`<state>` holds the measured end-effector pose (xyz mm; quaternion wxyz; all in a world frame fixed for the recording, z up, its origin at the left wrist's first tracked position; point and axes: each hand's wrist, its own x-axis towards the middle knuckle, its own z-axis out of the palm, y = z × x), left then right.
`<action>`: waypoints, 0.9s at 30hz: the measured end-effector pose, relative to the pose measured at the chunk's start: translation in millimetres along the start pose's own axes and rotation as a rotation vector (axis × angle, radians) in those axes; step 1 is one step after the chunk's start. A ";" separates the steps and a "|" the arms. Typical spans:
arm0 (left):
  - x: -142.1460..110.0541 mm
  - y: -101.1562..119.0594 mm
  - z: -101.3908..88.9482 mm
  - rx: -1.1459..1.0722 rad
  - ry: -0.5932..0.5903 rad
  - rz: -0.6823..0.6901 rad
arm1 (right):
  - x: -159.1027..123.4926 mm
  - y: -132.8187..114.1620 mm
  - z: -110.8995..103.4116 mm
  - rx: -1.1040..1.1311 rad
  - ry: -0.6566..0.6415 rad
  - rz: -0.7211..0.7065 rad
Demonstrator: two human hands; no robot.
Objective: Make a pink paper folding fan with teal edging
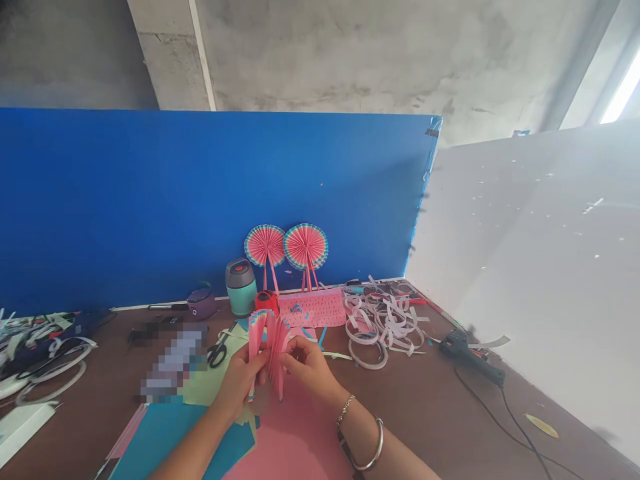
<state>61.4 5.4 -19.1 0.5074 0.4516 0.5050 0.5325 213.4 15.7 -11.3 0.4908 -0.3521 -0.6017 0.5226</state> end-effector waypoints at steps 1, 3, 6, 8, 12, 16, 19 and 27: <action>-0.3 -0.5 0.4 -0.004 -0.012 0.004 | 0.0 0.6 0.4 0.017 -0.013 0.003; -1.8 -0.6 1.0 0.004 -0.059 0.000 | 0.0 0.7 0.9 0.053 -0.047 0.010; -4.8 0.7 2.1 0.006 -0.132 0.008 | -0.3 -2.3 2.0 0.089 -0.064 0.020; -6.2 1.9 2.8 0.006 -0.161 0.018 | -0.7 -5.3 2.6 0.099 -0.072 0.030; -6.6 2.5 3.6 0.025 -0.165 0.002 | -1.0 -7.3 1.4 0.106 -0.080 0.051; -6.1 2.3 3.7 0.007 -0.160 -0.036 | 1.2 -3.7 -3.1 0.154 -0.007 0.068; -6.4 5.8 3.0 0.022 -0.115 -0.077 | 3.0 -1.3 -6.8 0.262 0.003 0.118; -10.0 18.0 1.7 -0.183 -0.090 -0.104 | 0.7 -6.4 -9.2 0.591 -0.230 0.196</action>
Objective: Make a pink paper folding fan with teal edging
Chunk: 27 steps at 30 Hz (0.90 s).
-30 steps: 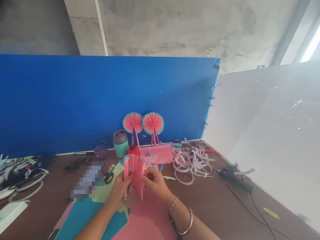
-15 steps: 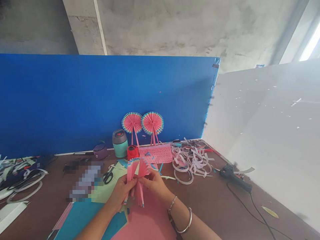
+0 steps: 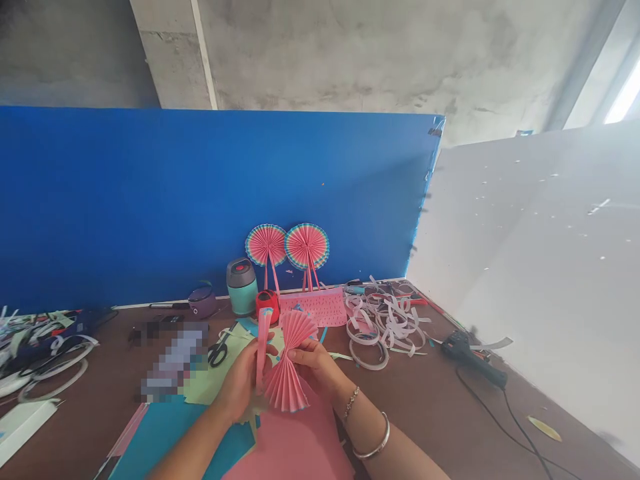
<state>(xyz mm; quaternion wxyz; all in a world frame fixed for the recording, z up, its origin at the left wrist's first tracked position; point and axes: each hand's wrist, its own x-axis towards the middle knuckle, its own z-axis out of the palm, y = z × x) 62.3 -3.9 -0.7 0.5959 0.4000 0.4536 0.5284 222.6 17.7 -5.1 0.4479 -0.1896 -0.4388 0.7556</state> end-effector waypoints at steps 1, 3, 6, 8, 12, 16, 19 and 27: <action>0.1 -0.8 0.0 0.010 0.000 0.011 | -0.6 -0.2 0.8 0.018 -0.027 0.010; 1.0 -3.6 0.2 0.036 -0.014 0.058 | -1.2 0.1 2.0 0.029 -0.068 0.023; 3.8 -8.9 0.9 0.045 -0.059 0.089 | -0.8 1.9 2.5 0.009 -0.095 0.026; 5.9 -12.0 1.3 0.041 -0.072 0.077 | -0.1 2.8 2.5 -0.016 -0.097 0.026; 8.9 -15.1 -0.7 0.055 -0.024 0.068 | 0.3 2.4 1.3 -0.047 -0.085 0.021; 9.2 -12.7 -4.6 0.086 0.090 0.058 | -1.2 1.5 -0.4 -0.049 -0.075 0.026; 8.7 -11.2 -5.5 0.104 0.097 0.073 | -2.0 1.5 -0.1 -0.069 -0.063 0.036; 9.5 -20.1 -3.1 0.151 -0.076 0.162 | 1.2 8.7 -3.1 -0.085 -0.028 0.043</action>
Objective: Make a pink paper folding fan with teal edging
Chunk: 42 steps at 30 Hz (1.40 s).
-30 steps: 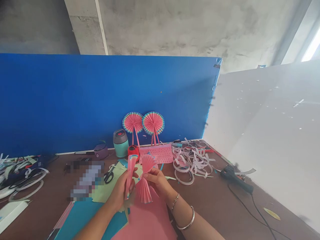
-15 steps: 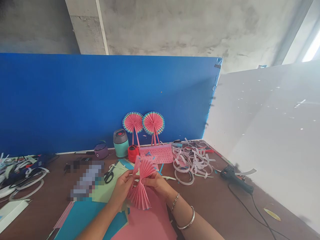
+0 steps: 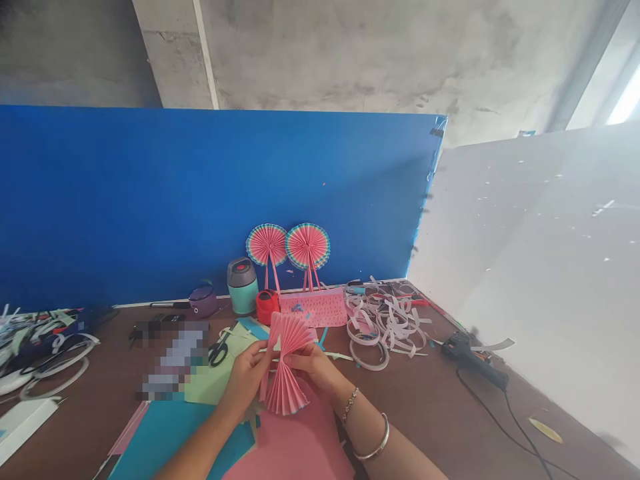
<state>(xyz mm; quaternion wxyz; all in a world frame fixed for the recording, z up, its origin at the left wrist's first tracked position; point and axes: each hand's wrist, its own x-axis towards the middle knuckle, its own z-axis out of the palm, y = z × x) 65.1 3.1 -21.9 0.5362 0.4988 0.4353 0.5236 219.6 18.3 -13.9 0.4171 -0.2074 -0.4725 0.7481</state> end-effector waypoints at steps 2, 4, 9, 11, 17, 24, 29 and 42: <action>-0.9 0.2 0.9 0.018 -0.047 0.048 | 1.2 3.9 -3.1 -0.008 0.029 0.005; -2.5 1.9 2.5 0.031 -0.101 0.091 | 2.1 7.2 -6.2 -0.010 0.061 0.000; -6.9 6.3 7.3 0.018 -0.216 0.152 | 3.7 8.3 -10.3 -0.013 0.144 -0.014; -8.7 8.4 8.4 -0.017 -0.269 0.135 | 3.7 5.7 -9.2 -0.023 0.188 -0.018; -14.3 21.4 8.9 -0.106 -0.296 0.052 | 1.1 -2.9 -2.1 -0.095 0.237 0.009; -14.3 25.0 12.9 -0.087 -0.247 0.077 | 6.7 0.6 0.8 -0.369 0.327 -0.076; -10.8 14.8 11.2 -0.069 -0.231 0.075 | 6.5 -0.1 8.1 -0.492 0.366 -0.182; -6.7 10.8 9.9 -0.114 -0.058 0.041 | 4.1 6.0 6.4 -0.535 0.310 -0.161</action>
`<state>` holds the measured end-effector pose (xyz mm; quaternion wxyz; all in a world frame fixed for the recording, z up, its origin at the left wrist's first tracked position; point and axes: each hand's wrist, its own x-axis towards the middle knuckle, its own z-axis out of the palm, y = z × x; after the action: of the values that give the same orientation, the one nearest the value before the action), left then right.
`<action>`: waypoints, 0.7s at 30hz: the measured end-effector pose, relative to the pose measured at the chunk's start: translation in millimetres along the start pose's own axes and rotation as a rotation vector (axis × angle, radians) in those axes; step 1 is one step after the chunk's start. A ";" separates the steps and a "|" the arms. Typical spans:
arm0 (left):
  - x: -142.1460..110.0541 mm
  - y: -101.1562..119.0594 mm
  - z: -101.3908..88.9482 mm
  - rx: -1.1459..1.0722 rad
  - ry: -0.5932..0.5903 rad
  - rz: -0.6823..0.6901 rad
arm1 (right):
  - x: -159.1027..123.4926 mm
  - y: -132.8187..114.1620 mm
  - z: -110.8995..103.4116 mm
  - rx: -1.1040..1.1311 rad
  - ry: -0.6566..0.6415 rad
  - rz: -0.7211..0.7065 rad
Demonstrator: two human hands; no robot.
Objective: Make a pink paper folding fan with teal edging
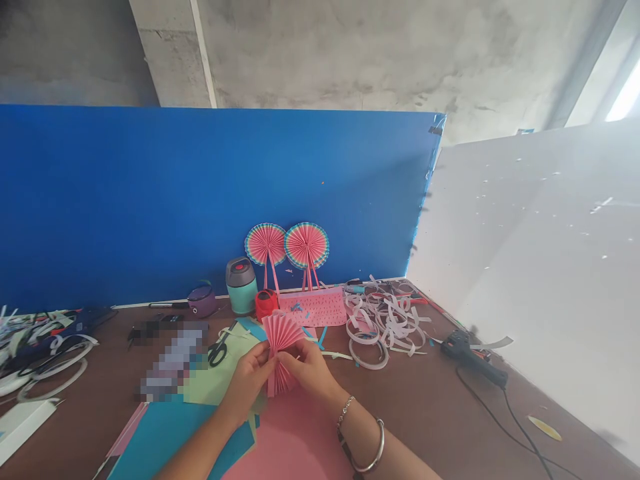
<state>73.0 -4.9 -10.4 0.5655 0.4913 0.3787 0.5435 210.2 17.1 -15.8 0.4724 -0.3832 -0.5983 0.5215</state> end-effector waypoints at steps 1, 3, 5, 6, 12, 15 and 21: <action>-0.1 -0.8 0.1 0.021 0.014 0.007 | 0.1 0.7 0.2 -0.048 0.009 -0.013; -1.0 -2.9 0.6 0.072 0.037 0.034 | 0.3 1.6 1.2 -0.119 0.001 -0.051; -2.4 -4.7 1.2 0.125 0.049 0.059 | 0.5 1.4 2.5 -0.138 -0.030 -0.065; -3.0 -5.2 1.5 0.147 0.050 0.064 | 0.6 1.0 3.1 -0.133 -0.035 -0.056; -3.4 -0.9 1.6 0.127 0.012 0.056 | 1.5 0.6 1.7 -0.017 0.016 -0.010; -2.4 3.3 1.7 0.073 0.033 0.021 | 2.1 3.7 0.0 0.023 0.005 0.000; -0.5 7.0 1.4 -0.021 0.094 -0.046 | 2.6 4.2 0.2 -0.016 0.050 -0.010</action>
<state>72.6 -6.1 -3.3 0.5645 0.4505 0.4101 0.5570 209.2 20.2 -19.5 0.4869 -0.3969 -0.5922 0.5048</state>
